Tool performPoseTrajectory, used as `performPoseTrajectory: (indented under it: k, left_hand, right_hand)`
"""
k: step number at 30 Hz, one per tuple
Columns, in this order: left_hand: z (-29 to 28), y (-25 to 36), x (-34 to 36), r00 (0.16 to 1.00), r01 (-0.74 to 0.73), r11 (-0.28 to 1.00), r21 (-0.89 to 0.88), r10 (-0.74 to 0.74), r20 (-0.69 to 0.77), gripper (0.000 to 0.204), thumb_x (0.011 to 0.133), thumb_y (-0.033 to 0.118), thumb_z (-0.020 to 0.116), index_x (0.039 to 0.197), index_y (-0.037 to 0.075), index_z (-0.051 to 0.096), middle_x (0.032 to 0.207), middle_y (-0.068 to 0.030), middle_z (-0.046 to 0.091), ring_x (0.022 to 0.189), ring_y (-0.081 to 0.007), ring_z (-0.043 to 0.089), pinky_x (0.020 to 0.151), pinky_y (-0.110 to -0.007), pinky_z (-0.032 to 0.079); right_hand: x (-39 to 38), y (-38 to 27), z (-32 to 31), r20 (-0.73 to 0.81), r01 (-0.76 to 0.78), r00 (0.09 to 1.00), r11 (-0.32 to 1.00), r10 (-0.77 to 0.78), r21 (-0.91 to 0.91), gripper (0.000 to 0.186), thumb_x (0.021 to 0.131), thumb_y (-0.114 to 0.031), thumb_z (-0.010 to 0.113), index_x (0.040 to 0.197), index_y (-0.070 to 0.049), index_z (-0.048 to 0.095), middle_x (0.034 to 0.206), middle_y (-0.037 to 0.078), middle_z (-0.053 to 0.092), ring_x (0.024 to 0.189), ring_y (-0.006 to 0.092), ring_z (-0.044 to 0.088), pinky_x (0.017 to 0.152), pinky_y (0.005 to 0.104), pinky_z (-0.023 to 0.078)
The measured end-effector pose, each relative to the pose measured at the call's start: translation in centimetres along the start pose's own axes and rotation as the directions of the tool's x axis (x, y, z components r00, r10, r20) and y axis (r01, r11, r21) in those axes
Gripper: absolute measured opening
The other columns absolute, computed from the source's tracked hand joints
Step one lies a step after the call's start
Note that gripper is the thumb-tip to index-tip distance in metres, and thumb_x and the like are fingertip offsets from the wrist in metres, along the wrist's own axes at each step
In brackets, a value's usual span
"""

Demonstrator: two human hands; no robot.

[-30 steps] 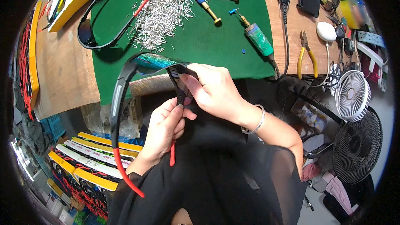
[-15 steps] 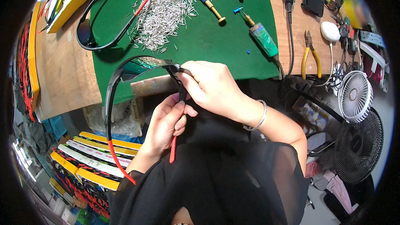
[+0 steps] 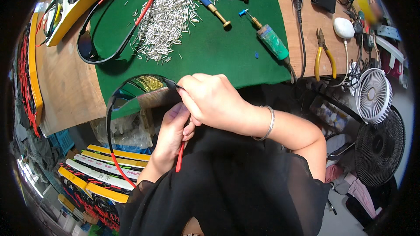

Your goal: The person repairs a pair of sunglasses by inserting a small metal pin into the hinge area using a screwdriver and pliers. They repeatedly test the fit and adjust the pin before placing the sunglasses on a tray with other units.

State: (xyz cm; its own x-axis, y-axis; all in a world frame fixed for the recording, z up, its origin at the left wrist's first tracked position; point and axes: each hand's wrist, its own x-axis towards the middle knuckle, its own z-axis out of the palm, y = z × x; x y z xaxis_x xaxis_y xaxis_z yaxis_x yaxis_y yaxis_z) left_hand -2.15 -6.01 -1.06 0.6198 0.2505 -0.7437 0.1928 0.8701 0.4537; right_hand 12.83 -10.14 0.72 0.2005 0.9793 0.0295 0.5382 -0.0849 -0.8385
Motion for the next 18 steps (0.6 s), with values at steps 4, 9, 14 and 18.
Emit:
performPoseTrajectory:
  k: [4, 9, 14, 18]
  left_hand:
    - [0.6, -0.4, -0.1, 1.0, -0.018, 1.0, 0.015, 0.018, 0.003, 0.027, 0.094, 0.026, 0.038, 0.083, 0.004, 0.048, 0.067, -0.0019, 0.055, 0.042, -0.0014, 0.033, 0.038, -0.017, 0.027]
    - [0.9, -0.6, -0.1, 0.999, -0.043, 0.999, 0.002, 0.043, 0.008, 0.028, 0.094, 0.029, 0.04, 0.081, 0.005, 0.046, 0.066, -0.001, 0.05, 0.044, -0.0017, 0.035, 0.038, -0.016, 0.026]
    - [0.9, -0.4, 0.2, 0.998, -0.035, 0.999, -0.012, 0.036, 0.046, 0.027, 0.093, 0.029, 0.041, 0.084, 0.004, 0.047, 0.064, -0.0028, 0.052, 0.042, -0.0023, 0.034, 0.037, -0.015, 0.026]
    - [-0.6, -0.5, 0.0, 0.998, -0.062, 0.996, -0.066, 0.062, -0.006, 0.027, 0.093, 0.029, 0.042, 0.087, 0.003, 0.048, 0.064, -0.0047, 0.054, 0.041, -0.0027, 0.034, 0.036, -0.015, 0.026]
  right_hand:
    - [-0.5, 0.1, 0.0, -0.049, -0.001, 0.999, 1.0, 0.001, 0.013, 0.007, 0.077, -0.008, 0.056, 0.079, -0.001, 0.056, 0.067, 0.013, 0.057, 0.061, 0.0292, 0.058, 0.054, 0.0366, 0.048]
    - [-0.6, 0.2, -0.2, -0.022, 0.034, 0.999, 0.999, -0.035, -0.018, 0.011, 0.077, -0.009, 0.058, 0.085, -0.001, 0.057, 0.069, 0.012, 0.057, 0.061, 0.0278, 0.058, 0.054, 0.0345, 0.048]
    - [-0.7, 0.1, -1.9, 0.097, 0.064, 0.994, 0.996, -0.059, -0.054, 0.023, 0.076, -0.015, 0.062, 0.094, -0.001, 0.057, 0.07, 0.012, 0.057, 0.061, 0.0258, 0.058, 0.054, 0.0326, 0.047]
    - [-0.5, 1.2, -7.8, -0.104, 0.037, 0.992, 0.951, -0.072, -0.308, 0.037, 0.073, -0.019, 0.067, 0.103, 0.0, 0.055, 0.093, 0.015, 0.058, 0.078, 0.0286, 0.057, 0.069, 0.0341, 0.047]
